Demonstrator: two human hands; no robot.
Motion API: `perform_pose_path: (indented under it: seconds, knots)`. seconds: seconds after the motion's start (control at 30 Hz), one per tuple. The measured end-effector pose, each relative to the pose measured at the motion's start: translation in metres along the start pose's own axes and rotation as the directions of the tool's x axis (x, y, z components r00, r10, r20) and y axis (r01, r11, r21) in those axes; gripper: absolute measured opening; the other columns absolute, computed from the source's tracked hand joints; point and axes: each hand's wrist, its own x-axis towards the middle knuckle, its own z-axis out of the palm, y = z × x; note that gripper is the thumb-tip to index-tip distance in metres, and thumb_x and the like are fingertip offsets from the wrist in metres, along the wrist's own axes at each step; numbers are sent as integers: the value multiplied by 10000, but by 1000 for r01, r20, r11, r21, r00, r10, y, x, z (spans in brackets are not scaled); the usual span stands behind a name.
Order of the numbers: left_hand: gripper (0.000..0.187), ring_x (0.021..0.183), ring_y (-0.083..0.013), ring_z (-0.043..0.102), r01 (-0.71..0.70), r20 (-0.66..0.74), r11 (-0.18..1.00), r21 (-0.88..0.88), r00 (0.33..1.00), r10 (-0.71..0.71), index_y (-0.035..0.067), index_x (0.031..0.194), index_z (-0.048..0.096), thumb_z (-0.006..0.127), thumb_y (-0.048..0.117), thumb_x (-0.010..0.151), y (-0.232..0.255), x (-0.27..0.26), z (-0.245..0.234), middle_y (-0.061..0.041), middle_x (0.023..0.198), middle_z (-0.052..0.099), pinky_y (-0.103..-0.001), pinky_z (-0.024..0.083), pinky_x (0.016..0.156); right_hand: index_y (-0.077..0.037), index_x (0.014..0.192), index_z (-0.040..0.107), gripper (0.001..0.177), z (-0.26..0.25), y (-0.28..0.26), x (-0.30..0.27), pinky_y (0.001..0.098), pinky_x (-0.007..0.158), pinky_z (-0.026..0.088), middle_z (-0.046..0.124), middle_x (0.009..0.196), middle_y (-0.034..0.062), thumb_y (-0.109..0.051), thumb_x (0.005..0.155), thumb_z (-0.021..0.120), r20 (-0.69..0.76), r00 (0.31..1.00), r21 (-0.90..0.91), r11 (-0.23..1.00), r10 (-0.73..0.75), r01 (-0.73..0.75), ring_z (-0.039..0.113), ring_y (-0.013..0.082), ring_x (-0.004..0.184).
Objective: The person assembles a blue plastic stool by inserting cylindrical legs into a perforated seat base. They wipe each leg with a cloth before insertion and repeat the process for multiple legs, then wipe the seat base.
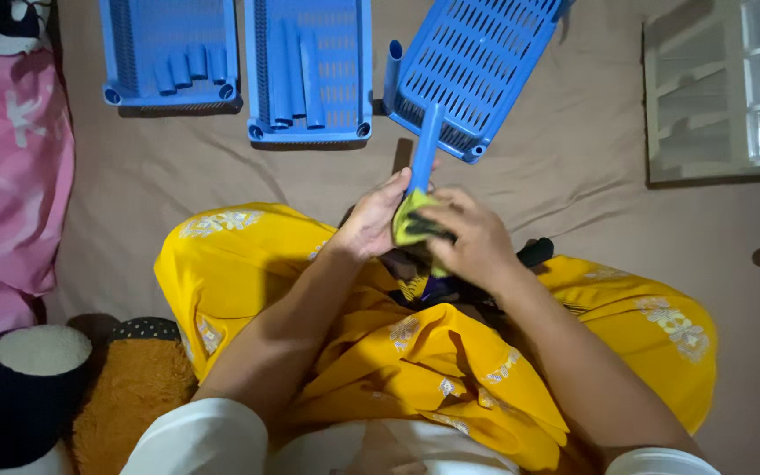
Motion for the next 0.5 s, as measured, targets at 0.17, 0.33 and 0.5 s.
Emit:
perform_pose_path:
  seconds: [0.17, 0.33, 0.5]
  knots:
    - [348, 1040, -164, 679, -29, -41, 1000, -1, 999, 29, 111, 1422, 481, 430, 313, 1144, -7, 3, -10, -43, 1150, 659, -364, 582, 920, -81, 1178, 713, 416, -7, 3, 5, 393, 923, 570, 634, 1303, 140, -139, 777, 808, -109, 994, 4, 1000, 20, -20, 690, 328, 1122]
    - [400, 929, -151, 665, -97, -97, 983, 158, 989, 114, 122, 1473, 495, 437, 304, 1122, -10, 8, -7, -55, 1072, 661, -316, 587, 791, -110, 1111, 741, 400, -8, -4, 4, 397, 877, 574, 676, 1228, 139, -146, 719, 814, -15, 1000, -1, 1000, -9, 9, 711, 324, 1049]
    - [458, 831, -111, 605, -92, -54, 922, 376, 991, 120, 128, 1549, 455, 457, 298, 1124, -12, 3, -1, -27, 1068, 639, -249, 525, 680, -75, 1194, 685, 370, -21, 15, 20, 384, 936, 568, 659, 1241, 143, -125, 844, 793, -264, 960, 8, 995, 99, -100, 694, 322, 1117]
